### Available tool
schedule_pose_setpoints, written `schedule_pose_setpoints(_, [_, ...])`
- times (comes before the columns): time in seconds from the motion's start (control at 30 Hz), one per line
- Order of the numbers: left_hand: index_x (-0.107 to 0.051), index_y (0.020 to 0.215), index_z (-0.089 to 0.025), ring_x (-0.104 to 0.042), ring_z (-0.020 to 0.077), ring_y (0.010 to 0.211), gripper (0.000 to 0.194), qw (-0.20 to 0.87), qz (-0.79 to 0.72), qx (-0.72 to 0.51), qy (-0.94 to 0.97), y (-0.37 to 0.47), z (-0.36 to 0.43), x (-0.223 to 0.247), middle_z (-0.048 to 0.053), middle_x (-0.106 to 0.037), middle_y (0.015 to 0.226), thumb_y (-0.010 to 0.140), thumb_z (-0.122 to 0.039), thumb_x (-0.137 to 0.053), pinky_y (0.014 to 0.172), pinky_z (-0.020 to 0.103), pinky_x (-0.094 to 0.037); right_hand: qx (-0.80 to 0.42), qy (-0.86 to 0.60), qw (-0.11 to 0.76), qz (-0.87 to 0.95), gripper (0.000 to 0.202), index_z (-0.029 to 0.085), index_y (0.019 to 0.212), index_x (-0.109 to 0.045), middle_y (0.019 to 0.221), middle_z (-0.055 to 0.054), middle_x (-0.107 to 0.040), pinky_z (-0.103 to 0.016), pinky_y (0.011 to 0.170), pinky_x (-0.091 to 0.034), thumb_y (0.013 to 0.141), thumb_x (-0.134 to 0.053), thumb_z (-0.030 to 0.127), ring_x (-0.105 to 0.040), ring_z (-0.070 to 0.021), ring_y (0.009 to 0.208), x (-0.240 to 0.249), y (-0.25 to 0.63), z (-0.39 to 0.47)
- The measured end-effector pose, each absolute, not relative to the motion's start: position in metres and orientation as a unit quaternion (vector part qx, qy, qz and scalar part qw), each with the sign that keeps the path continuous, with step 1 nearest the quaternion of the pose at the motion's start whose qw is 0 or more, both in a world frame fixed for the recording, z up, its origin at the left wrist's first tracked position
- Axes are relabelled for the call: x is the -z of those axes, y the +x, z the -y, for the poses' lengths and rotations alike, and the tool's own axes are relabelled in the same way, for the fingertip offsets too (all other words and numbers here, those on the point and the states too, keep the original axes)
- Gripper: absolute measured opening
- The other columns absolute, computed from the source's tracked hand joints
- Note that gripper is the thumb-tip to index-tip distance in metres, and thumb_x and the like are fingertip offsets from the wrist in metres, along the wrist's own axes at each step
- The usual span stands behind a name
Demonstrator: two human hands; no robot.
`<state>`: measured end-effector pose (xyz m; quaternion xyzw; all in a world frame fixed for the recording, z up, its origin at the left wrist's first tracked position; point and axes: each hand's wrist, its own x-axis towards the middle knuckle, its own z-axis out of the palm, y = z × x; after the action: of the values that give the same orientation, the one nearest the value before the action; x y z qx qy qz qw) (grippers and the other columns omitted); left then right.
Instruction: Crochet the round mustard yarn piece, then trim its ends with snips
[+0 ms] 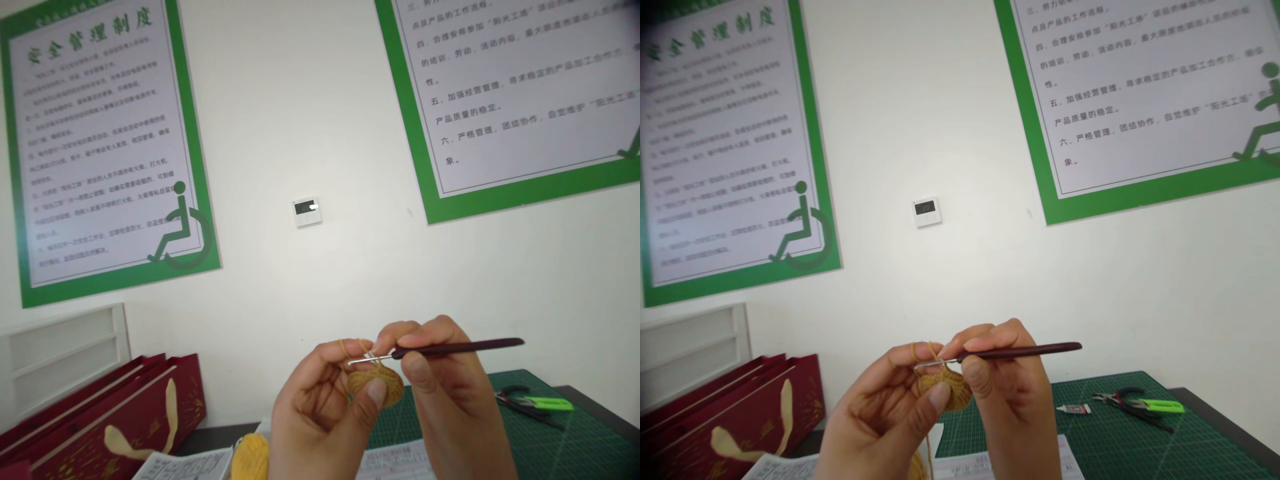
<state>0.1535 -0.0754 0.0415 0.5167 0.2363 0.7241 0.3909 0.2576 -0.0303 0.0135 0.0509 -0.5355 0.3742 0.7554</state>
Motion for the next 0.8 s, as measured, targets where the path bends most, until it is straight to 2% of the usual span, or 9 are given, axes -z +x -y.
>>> schedule_pose_setpoints(0.17, [-0.078, 0.086, -0.019, -0.071, 0.0148, 0.068, 0.026, 0.387, -0.234, -0.742, 0.495, 0.155, 0.077, -0.044, 0.002, -0.075, 0.072, 0.064, -0.011, -0.09, 0.067, 0.021, -0.058, -0.376, 0.053, 0.747, 0.546, 0.004, 0.028, 0.1, -0.059, 0.092, -0.001, -0.073, -0.029, 0.076, -0.054, 0.1, -0.056, 0.027, -0.069, -0.0152, 0.085, -0.014, 0.261, 0.03])
schedule_pose_setpoints(0.3, [-0.077, 0.115, -0.024, -0.068, 0.013, 0.068, 0.053, 0.369, -0.223, -0.749, 0.503, 0.155, 0.077, -0.043, -0.001, -0.07, 0.071, 0.066, -0.01, -0.088, 0.069, 0.022, -0.057, -0.358, 0.049, 0.752, 0.552, 0.004, 0.028, 0.101, -0.057, 0.089, 0.0, -0.073, -0.028, 0.075, -0.053, 0.101, -0.053, 0.029, -0.067, -0.0141, 0.082, -0.016, 0.265, 0.029])
schedule_pose_setpoints(0.37, [-0.073, 0.123, -0.026, -0.069, 0.014, 0.07, 0.059, 0.359, -0.234, -0.745, 0.511, 0.155, 0.077, -0.042, -0.001, -0.07, 0.071, 0.068, -0.011, -0.087, 0.071, 0.023, -0.057, -0.346, 0.053, 0.754, 0.556, 0.005, 0.028, 0.102, -0.057, 0.089, -0.001, -0.072, -0.028, 0.076, -0.053, 0.102, -0.052, 0.028, -0.068, -0.0142, 0.083, -0.016, 0.267, 0.028])
schedule_pose_setpoints(0.6, [-0.076, 0.117, -0.026, -0.068, 0.0123, 0.068, 0.052, 0.326, -0.216, -0.759, 0.52, 0.157, 0.077, -0.042, -0.001, -0.072, 0.071, 0.069, -0.008, -0.086, 0.066, 0.021, -0.057, -0.27, 0.047, 0.746, 0.607, 0.011, 0.028, 0.106, -0.056, 0.09, -0.002, -0.071, -0.03, 0.074, -0.057, 0.103, -0.047, 0.022, -0.07, -0.0163, 0.086, -0.018, 0.278, 0.03])
schedule_pose_setpoints(0.8, [-0.075, 0.116, -0.025, -0.068, 0.0127, 0.066, 0.053, 0.328, -0.226, -0.761, 0.512, 0.158, 0.078, -0.044, -0.002, -0.072, 0.071, 0.067, -0.007, -0.086, 0.066, 0.022, -0.058, -0.183, 0.016, 0.763, 0.619, 0.008, 0.024, 0.102, -0.055, 0.084, -0.003, -0.068, -0.033, 0.069, -0.056, 0.102, -0.048, 0.021, -0.071, -0.018, 0.079, -0.026, 0.279, 0.038])
